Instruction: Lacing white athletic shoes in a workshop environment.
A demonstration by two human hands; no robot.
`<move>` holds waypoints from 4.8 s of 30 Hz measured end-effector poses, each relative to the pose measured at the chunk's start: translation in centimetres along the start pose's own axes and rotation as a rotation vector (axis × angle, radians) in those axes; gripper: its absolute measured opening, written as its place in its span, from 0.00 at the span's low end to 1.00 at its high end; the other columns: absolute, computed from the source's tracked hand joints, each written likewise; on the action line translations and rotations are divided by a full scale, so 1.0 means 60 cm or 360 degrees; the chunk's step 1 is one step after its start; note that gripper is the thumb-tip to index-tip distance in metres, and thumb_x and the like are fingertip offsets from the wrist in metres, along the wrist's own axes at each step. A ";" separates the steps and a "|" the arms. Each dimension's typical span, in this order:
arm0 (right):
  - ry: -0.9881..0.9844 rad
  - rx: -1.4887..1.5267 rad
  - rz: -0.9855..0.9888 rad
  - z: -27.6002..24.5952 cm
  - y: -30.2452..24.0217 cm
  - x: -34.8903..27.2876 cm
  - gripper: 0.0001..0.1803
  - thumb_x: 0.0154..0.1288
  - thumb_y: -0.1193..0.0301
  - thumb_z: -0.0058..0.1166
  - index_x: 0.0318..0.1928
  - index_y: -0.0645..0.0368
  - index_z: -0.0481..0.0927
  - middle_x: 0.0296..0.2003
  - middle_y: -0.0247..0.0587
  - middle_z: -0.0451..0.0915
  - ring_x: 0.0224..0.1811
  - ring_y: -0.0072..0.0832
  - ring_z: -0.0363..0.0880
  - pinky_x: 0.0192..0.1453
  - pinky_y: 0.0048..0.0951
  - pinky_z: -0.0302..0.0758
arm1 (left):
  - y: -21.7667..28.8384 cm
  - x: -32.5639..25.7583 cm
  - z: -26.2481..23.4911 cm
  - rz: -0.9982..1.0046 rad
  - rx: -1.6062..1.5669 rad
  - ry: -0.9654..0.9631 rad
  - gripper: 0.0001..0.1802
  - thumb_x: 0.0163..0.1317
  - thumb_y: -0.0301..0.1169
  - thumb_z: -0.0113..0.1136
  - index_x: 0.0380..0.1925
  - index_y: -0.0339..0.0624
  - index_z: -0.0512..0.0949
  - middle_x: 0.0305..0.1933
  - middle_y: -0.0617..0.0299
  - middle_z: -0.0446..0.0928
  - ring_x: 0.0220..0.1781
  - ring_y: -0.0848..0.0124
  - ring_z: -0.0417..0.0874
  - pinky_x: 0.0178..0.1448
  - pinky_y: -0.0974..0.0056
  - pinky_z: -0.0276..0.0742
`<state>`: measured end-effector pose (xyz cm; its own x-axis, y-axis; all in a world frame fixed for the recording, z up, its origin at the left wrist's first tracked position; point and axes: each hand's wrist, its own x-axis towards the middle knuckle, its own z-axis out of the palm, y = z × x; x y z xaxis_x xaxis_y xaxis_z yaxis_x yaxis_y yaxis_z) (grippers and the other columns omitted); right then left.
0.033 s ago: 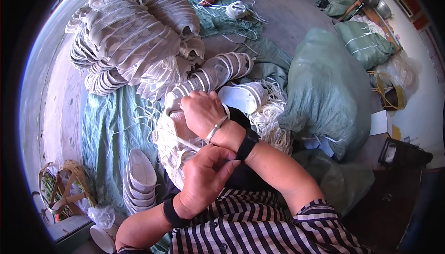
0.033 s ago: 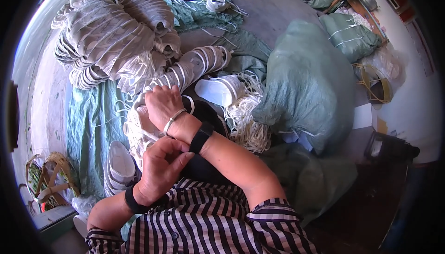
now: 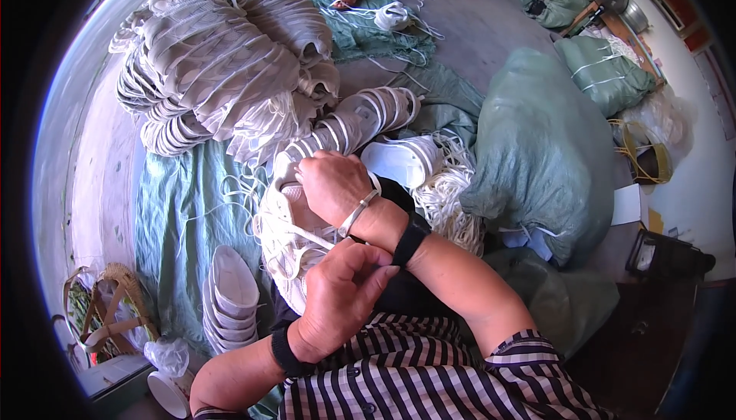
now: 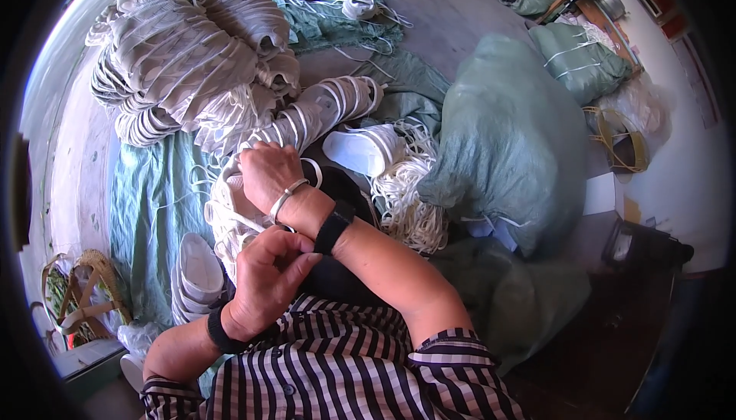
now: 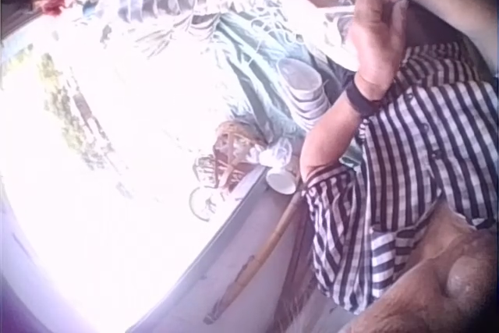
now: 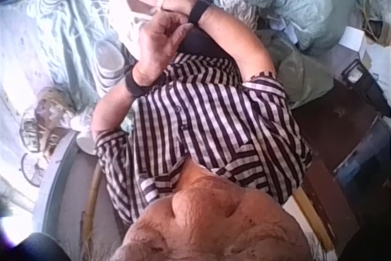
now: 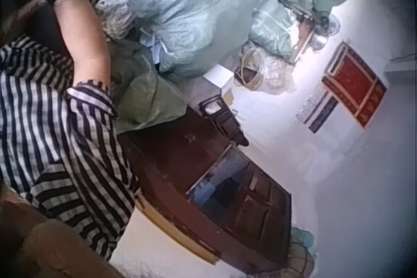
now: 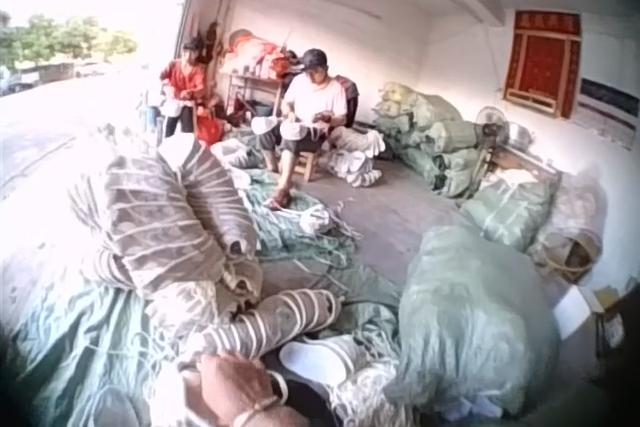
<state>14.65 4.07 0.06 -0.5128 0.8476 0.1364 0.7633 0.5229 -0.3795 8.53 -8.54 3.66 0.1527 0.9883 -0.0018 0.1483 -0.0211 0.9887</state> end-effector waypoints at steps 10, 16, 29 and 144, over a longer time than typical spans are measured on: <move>0.0087 0.1248 0.0251 0.002 0.003 0.023 0.12 0.62 0.69 0.50 0.28 0.65 0.79 0.23 0.44 0.81 0.27 0.30 0.81 0.35 0.30 0.74 | 0.011 0.003 0.000 0.0329 0.0245 0.0026 0.08 0.50 0.20 0.66 0.30 0.39 0.77 0.26 0.63 0.73 0.27 0.72 0.75 0.31 0.70 0.71; 0.0140 0.0965 0.0118 0.006 0.004 0.013 0.13 0.62 0.67 0.48 0.27 0.65 0.77 0.25 0.50 0.80 0.29 0.42 0.81 0.33 0.37 0.74 | 0.005 0.006 -0.005 0.0327 0.0315 0.0041 0.08 0.50 0.19 0.66 0.30 0.38 0.77 0.26 0.63 0.72 0.26 0.72 0.75 0.31 0.70 0.71; 0.0180 -0.0238 -0.0319 0.031 0.030 0.000 0.08 0.56 0.66 0.51 0.32 0.55 0.79 0.36 0.36 0.77 0.44 0.33 0.75 0.45 0.38 0.71 | 0.007 0.033 0.006 0.0301 0.0486 0.0230 0.07 0.52 0.24 0.64 0.29 0.38 0.75 0.25 0.57 0.72 0.25 0.63 0.77 0.30 0.64 0.72; -0.0513 0.2101 0.0600 -0.060 0.102 -0.178 0.11 0.67 0.68 0.47 0.39 0.64 0.78 0.19 0.39 0.79 0.10 0.19 0.72 0.13 0.19 0.66 | -0.143 -0.036 -0.152 0.0234 0.1111 0.0643 0.04 0.57 0.21 0.55 0.28 0.36 0.69 0.29 0.59 0.70 0.31 0.70 0.70 0.37 0.67 0.68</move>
<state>26.23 -1.45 -0.40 -0.5663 0.7642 -0.3087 0.0401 -0.3485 -0.9364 -1.97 -9.10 -3.43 -0.1260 0.9434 0.3068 0.7487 -0.1124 0.6533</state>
